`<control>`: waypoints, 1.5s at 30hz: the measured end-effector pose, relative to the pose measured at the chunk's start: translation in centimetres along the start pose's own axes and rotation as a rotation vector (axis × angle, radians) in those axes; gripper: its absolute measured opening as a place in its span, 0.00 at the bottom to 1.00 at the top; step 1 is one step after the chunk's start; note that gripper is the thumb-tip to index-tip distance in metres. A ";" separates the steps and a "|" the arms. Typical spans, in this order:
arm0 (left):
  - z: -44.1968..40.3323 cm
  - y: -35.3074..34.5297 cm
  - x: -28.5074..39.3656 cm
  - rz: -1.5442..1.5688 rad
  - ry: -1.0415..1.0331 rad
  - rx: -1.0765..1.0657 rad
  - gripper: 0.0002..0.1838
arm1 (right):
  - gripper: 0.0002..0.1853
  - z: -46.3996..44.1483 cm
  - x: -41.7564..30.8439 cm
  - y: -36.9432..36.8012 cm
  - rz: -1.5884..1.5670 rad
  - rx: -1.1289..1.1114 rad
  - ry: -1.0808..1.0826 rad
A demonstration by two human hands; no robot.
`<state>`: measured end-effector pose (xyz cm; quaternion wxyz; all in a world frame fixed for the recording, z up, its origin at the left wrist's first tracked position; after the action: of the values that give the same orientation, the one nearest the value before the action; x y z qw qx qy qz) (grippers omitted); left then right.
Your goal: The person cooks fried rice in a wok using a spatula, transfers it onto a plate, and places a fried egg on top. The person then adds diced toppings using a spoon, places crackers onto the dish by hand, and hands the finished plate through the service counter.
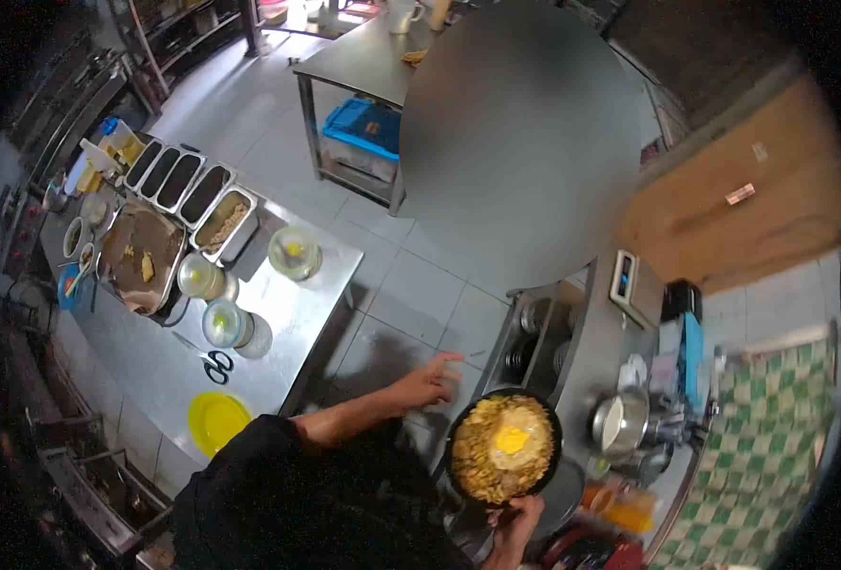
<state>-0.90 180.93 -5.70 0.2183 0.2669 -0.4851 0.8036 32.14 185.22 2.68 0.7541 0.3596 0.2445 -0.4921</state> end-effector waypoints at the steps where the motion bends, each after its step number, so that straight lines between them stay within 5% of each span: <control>1: -2.3 0.1 1.5 -0.141 -0.036 0.043 0.28 | 0.14 -2.1 -2.6 -0.6 -0.026 0.004 0.060; 5: -10.2 3.1 9.2 -0.519 -0.358 0.117 0.29 | 0.18 -11.6 -13.4 -5.1 -0.039 0.037 0.077; 7: -11.8 3.9 16.3 -0.984 -0.471 0.227 0.25 | 0.14 -17.3 -18.8 -9.1 0.036 -0.005 0.070; 8: -13.0 4.5 19.6 -0.972 -0.463 0.260 0.25 | 0.11 -20.7 -21.7 -11.0 0.003 -0.170 0.008; 10: -15.6 6.1 26.6 -1.073 -0.219 0.214 0.23 | 0.12 -24.4 -29.4 -18.4 0.017 -0.259 0.226; 15: -13.7 0.4 48.1 -0.685 -0.751 0.127 0.16 | 0.11 -36.4 -44.3 -34.5 0.169 -0.466 0.314; 19: -11.1 -3.5 58.4 0.292 -0.858 0.024 0.16 | 0.16 -38.2 -55.1 -48.5 0.411 -0.635 0.555; 23: -10.5 0.3 64.8 0.516 -0.741 -0.086 0.19 | 0.17 -32.4 -61.4 -65.0 0.330 -0.873 0.281; 24: -11.5 2.0 65.8 0.382 -0.975 -0.083 0.19 | 0.17 -33.7 -61.4 -68.3 0.333 -0.911 0.235; 26: -10.8 6.7 69.3 0.207 -1.215 -0.048 0.18 | 0.14 -29.7 -62.3 -75.6 0.300 -0.999 0.215; 28: -9.6 11.3 73.1 0.068 -0.900 -0.111 0.21 | 0.11 -29.6 -62.9 -81.2 0.230 -1.035 0.237; 29: -9.0 13.7 75.2 0.002 -0.791 -0.134 0.22 | 0.15 -29.9 -63.5 -85.2 0.384 -1.244 0.244; 31: -8.5 20.0 79.3 -0.023 -0.739 0.047 0.18 | 0.19 -28.7 -63.5 -91.0 0.515 -1.438 0.251; 32: -8.5 23.0 81.4 -0.031 -0.707 0.131 0.15 | 0.19 -23.6 -63.6 -93.5 0.495 -1.355 0.773; 34: -8.1 30.2 85.0 -0.025 -0.784 0.379 0.16 | 0.20 -19.3 -64.3 -99.3 0.414 -1.165 1.262; 36: -7.5 37.3 89.2 0.035 -0.859 0.488 0.17 | 0.19 -19.2 -64.1 -105.1 0.349 -1.109 0.239; 37: -5.9 41.8 91.7 -0.018 -0.815 0.579 0.17 | 0.09 -14.9 -64.6 -109.1 0.252 -1.076 0.195; 41: -5.2 56.4 99.7 -0.026 -0.733 0.836 0.16 | 0.14 -15.5 -64.9 -124.8 0.265 -1.045 0.307; 45: -0.4 77.1 98.0 -0.402 -0.549 1.132 0.15 | 0.15 -12.9 -65.5 -140.7 0.227 -1.050 0.331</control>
<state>-122.68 156.86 5.77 0.0587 0.6211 0.0334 0.7808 -123.15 196.27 -0.43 0.8318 0.0326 0.5315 -0.1569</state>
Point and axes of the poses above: each hand's wrist, its own z-axis away from the middle knuckle, its own y-axis out of the back of the hand, x = y × z, the point moved 1 cm from there along -z, towards the middle knuckle, and after that the axes turned 15 degrees about z, right-handed, at the moved point
